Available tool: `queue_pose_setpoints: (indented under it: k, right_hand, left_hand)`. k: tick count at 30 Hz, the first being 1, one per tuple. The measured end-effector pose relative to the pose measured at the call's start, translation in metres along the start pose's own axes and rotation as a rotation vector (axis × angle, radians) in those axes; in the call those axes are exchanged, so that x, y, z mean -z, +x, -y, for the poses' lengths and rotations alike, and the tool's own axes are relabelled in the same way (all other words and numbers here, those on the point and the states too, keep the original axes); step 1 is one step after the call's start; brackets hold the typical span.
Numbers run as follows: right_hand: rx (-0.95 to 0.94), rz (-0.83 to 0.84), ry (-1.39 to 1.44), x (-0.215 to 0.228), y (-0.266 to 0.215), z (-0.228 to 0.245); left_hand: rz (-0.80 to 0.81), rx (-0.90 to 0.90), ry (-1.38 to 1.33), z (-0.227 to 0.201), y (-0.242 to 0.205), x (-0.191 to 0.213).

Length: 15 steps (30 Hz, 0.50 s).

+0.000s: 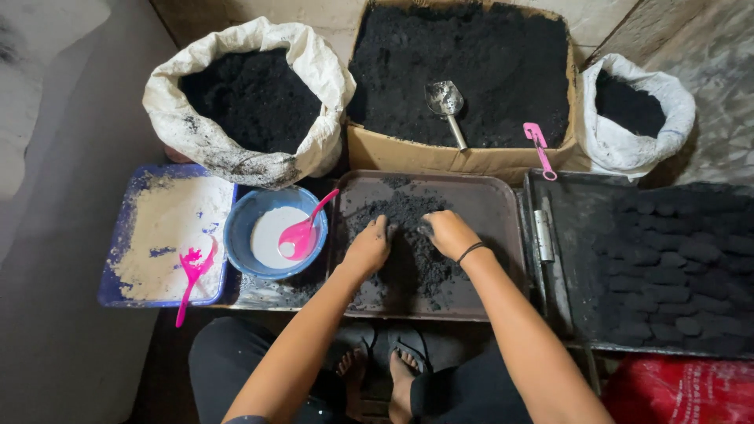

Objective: Mixing and kneading black charcoal powder in a metal tray by hand to achieve a uniform consistency.

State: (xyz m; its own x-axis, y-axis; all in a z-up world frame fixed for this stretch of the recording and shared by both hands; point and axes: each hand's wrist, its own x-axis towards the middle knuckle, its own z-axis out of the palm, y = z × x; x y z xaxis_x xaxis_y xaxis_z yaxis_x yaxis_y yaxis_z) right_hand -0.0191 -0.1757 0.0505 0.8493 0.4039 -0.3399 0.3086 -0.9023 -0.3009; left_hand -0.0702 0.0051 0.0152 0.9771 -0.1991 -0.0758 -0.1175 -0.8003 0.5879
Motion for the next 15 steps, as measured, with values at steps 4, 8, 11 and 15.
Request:
queue_pose_setpoints:
  k: [4,8,11,15]
  right_hand:
    - [0.015,0.006,-0.085,0.008,-0.006,0.009]
    - [-0.013,0.003,0.019,0.033,-0.023,0.025]
    - [-0.017,-0.014,0.075,0.033,-0.029,0.024]
    - [-0.009,-0.057,0.089,0.021,-0.014,0.010]
  left_hand:
    - [-0.001,-0.032,0.022,0.035,0.020,-0.039]
    - [-0.067,-0.001,0.030,0.014,0.013,-0.023]
    - [-0.131,0.014,0.092,0.004,0.007,-0.020]
    - [-0.124,0.079,0.009,-0.006,0.014,-0.008]
